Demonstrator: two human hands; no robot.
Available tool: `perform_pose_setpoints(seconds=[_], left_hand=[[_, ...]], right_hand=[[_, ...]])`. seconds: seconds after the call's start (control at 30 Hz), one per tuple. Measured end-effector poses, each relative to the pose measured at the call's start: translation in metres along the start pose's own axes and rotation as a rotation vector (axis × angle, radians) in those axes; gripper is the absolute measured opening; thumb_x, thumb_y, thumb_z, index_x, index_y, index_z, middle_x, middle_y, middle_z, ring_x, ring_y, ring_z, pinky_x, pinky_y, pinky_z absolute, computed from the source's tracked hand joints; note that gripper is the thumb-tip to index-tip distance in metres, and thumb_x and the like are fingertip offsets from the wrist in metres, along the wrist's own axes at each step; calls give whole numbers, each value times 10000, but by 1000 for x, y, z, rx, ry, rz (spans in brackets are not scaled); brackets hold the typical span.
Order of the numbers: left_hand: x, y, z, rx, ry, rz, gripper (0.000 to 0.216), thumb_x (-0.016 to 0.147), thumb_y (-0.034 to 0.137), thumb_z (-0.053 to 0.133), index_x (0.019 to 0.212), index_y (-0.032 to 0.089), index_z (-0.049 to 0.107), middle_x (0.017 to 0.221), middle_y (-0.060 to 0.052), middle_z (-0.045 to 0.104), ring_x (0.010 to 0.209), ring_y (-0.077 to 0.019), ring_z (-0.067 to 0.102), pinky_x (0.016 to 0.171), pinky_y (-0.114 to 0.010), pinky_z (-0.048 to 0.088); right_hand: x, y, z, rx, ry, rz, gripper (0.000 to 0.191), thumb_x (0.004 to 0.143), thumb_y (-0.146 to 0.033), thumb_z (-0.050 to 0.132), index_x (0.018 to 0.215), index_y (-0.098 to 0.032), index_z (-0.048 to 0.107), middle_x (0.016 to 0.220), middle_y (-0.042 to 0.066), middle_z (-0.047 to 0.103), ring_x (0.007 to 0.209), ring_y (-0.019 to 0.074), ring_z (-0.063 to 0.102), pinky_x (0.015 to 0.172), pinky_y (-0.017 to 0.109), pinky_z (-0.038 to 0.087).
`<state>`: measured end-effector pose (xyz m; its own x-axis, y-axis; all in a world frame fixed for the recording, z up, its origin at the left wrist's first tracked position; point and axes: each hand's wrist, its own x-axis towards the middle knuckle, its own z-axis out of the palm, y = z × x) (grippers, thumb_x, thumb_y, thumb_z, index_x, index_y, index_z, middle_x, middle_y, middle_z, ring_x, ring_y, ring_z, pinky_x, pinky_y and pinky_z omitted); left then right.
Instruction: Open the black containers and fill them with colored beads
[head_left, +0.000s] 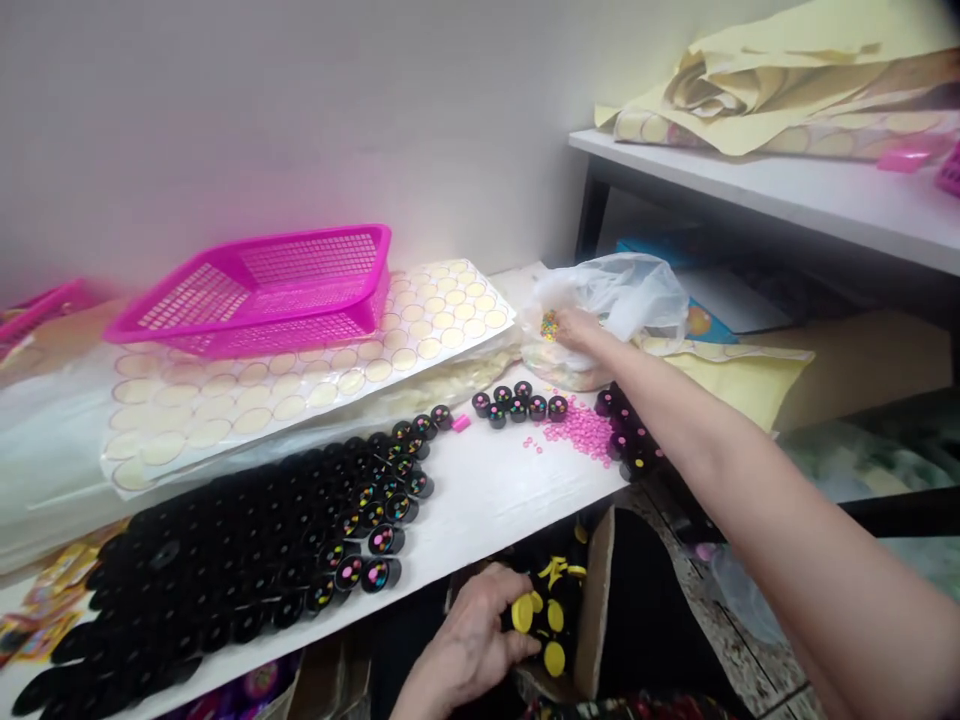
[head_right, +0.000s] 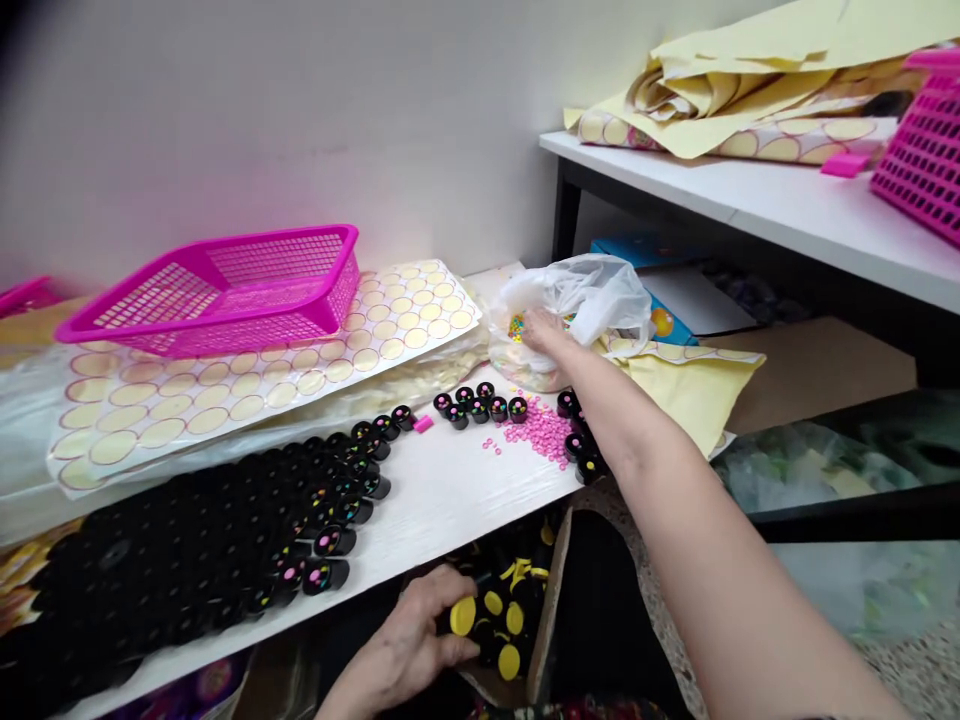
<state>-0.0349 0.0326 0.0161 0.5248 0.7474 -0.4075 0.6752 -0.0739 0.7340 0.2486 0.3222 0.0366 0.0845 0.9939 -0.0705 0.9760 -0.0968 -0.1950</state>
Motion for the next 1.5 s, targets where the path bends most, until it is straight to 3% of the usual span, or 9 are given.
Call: perform_pose_setpoints(seconds=[0.17,0.33,0.43,0.53,0.63,0.8,1.13,1.33,1.5], left_hand=[[13,-34,32,230,-14,13,352,546,144,681,894,174,641,901,-51,603,883,-209,521,793,-295,405],[27,-15,2,140,-117,194,122,601,265,685,674,177,643,674,15,586,656,-135,519,618,-220,393],[56,9,-32,42,225,247,170,764,264,532,692,161,646,645,4,581,606,-106,500,599,-206,370],[97,19,-53,93,737,-2,133,722,229,547,778,156,643,624,0,575,588,-119,497,598,-227,343],[130,17,-56,91,870,-121,135,705,264,549,748,165,631,572,10,549,561,-123,486,559,-229,303],[149,14,-51,73,880,-173,262,716,429,540,759,188,635,622,-8,596,575,-131,494,536,-235,273],[131,8,-45,25,907,-149,188,680,340,527,665,176,618,526,27,511,513,-98,405,502,-229,255],[77,-8,-20,-39,772,-86,207,657,369,547,594,173,561,495,58,415,508,-80,354,502,-208,260],[64,-9,-12,-32,735,-31,189,679,338,522,584,175,538,552,44,449,558,-91,387,541,-209,285]], right_hand=[[-10,13,-5,2,40,-41,362,727,-107,492,1055,-137,644,999,129,660,908,211,583,742,256,391],[-22,3,-28,251,333,-10,376,728,-99,457,1056,-145,636,983,92,651,920,209,565,754,286,405],[-63,-19,-34,783,478,-105,272,707,-147,513,941,-89,638,866,70,642,782,153,567,687,272,428],[-130,-44,-12,1151,184,-196,236,683,-243,582,876,-117,631,733,19,613,609,108,530,576,256,420],[-190,-61,34,1178,-46,-135,151,666,-259,592,768,-151,620,640,-10,572,555,109,497,540,255,404],[-229,-73,84,907,131,-243,110,731,-148,501,757,-178,603,760,32,554,735,158,516,696,304,422],[-243,-76,73,349,126,-387,97,780,-262,581,807,-169,588,880,102,528,853,240,429,753,371,398],[-243,-78,70,670,191,-368,85,790,-256,559,831,-182,550,827,53,515,814,192,475,726,321,412],[-238,-90,59,851,155,-490,139,765,-209,551,903,-191,549,902,49,531,859,175,508,760,296,418]])
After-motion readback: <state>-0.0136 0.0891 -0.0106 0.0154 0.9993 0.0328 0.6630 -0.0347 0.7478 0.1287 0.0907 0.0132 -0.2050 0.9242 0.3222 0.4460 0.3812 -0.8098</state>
